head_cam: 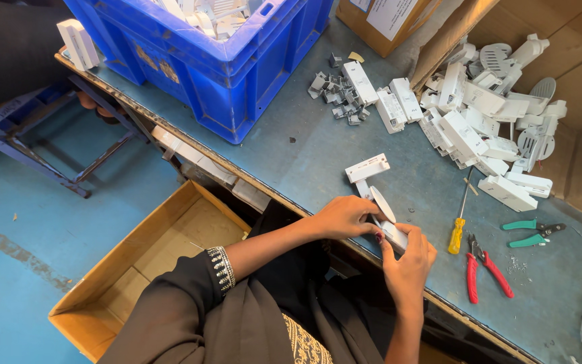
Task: The person assembles white plastic electrical components on a workbench using a screwdriver and pliers. They repeatedly insert parts, tighten screws, and place finished units into a blue crate.
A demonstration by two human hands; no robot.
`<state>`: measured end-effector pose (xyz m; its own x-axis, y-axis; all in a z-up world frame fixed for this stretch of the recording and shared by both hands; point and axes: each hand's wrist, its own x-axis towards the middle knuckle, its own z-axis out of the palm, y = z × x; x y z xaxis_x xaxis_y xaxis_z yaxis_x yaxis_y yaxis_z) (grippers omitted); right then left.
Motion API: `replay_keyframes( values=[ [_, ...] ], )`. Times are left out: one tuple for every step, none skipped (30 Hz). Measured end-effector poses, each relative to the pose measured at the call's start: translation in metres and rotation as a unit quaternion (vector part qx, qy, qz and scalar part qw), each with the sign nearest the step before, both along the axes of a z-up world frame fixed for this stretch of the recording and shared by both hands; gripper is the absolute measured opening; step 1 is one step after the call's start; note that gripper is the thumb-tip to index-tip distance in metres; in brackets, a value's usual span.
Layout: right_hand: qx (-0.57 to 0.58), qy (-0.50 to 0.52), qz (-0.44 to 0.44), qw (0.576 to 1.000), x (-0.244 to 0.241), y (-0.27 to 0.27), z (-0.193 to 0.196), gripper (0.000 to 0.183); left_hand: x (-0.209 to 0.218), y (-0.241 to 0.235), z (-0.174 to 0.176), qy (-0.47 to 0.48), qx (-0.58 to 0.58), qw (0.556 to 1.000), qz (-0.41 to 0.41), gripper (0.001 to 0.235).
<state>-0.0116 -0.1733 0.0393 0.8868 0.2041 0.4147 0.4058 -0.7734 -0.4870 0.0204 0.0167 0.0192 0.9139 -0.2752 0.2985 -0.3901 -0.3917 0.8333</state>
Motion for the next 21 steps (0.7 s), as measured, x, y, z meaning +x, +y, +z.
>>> replay_keyframes(
  values=[
    [0.000,-0.001,-0.008,1.000,-0.001,0.001,-0.001,0.035,-0.001,-0.001,-0.001,-0.003,0.007,1.000,0.005,0.033],
    [0.000,-0.002,-0.018,1.000,-0.001,0.003,-0.002,0.035,-0.002,-0.003,-0.002,-0.007,0.014,1.000,0.010,0.032],
    [0.001,-0.004,-0.029,1.000,-0.001,0.005,-0.003,0.034,-0.003,-0.004,-0.003,-0.011,0.022,1.000,0.015,0.031],
    [0.002,-0.004,-0.039,0.999,-0.001,0.006,-0.005,0.034,-0.003,-0.006,-0.004,-0.023,0.010,0.999,0.025,0.029],
    [0.004,-0.014,-0.042,0.999,0.000,0.008,-0.006,0.033,-0.003,-0.008,-0.006,-0.035,-0.001,0.999,0.035,0.028],
    [0.006,-0.023,-0.045,0.999,0.000,0.010,-0.008,0.032,-0.003,-0.010,-0.008,-0.046,-0.012,0.998,0.044,0.027],
    [0.008,-0.032,-0.049,0.998,0.000,0.011,-0.009,0.031,-0.003,-0.011,-0.010,-0.035,-0.012,0.998,0.042,0.026],
    [0.004,-0.039,-0.050,0.998,0.001,0.011,-0.010,0.031,-0.001,-0.012,-0.011,-0.024,-0.013,0.999,0.041,0.025],
    [-0.001,-0.045,-0.050,0.998,0.002,0.010,-0.009,0.031,0.000,-0.013,-0.011,-0.014,-0.013,0.999,0.039,0.024],
    [-0.005,-0.052,-0.050,0.997,0.003,0.010,-0.009,0.031,0.002,-0.013,-0.012,-0.023,-0.009,0.999,0.035,0.025],
    [-0.006,-0.043,-0.048,0.998,0.004,0.009,-0.008,0.031,0.003,-0.012,-0.013,-0.031,-0.004,0.999,0.031,0.026],
    [-0.006,-0.033,-0.046,0.998,0.004,0.008,-0.008,0.031,0.002,-0.012,-0.014,-0.039,0.001,0.999,0.027,0.027],
    [-0.007,-0.022,-0.043,0.999,0.004,0.007,-0.008,0.031,0.000,-0.011,-0.014,-0.039,0.007,0.999,0.026,0.028],
    [-0.010,-0.034,-0.040,0.999,0.003,0.007,-0.009,0.032,-0.001,-0.010,-0.014,-0.041,0.013,0.999,0.025,0.029],
    [-0.014,-0.045,-0.037,0.998,0.002,0.007,-0.009,0.032,-0.001,-0.009,-0.014,-0.042,0.019,0.999,0.024,0.030],
    [-0.018,-0.057,-0.033,0.998,0.002,0.007,-0.010,0.033,-0.001,-0.008,-0.013,-0.044,0.020,0.999,0.017,0.032],
    [-0.020,-0.061,-0.027,0.998,0.001,0.007,-0.010,0.034,-0.001,-0.007,-0.012,-0.046,0.022,0.999,0.010,0.034],
    [-0.023,-0.064,-0.021,0.997,0.000,0.007,-0.010,0.036,-0.001,-0.006,-0.011,-0.049,0.024,0.999,0.002,0.037],
    [-0.025,-0.068,-0.015,0.997,0.000,0.006,-0.010,0.037,-0.001,-0.006,-0.011,-0.020,0.032,0.999,-0.003,0.039],
    [-0.027,-0.065,-0.010,0.997,-0.001,0.005,-0.010,0.038,0.000,-0.007,-0.011,0.007,0.040,0.999,-0.010,0.042],
    [-0.029,-0.062,-0.004,0.998,-0.001,0.003,-0.009,0.040,0.001,-0.007,-0.011,0.035,0.048,0.998,-0.016,0.045]
  ],
)
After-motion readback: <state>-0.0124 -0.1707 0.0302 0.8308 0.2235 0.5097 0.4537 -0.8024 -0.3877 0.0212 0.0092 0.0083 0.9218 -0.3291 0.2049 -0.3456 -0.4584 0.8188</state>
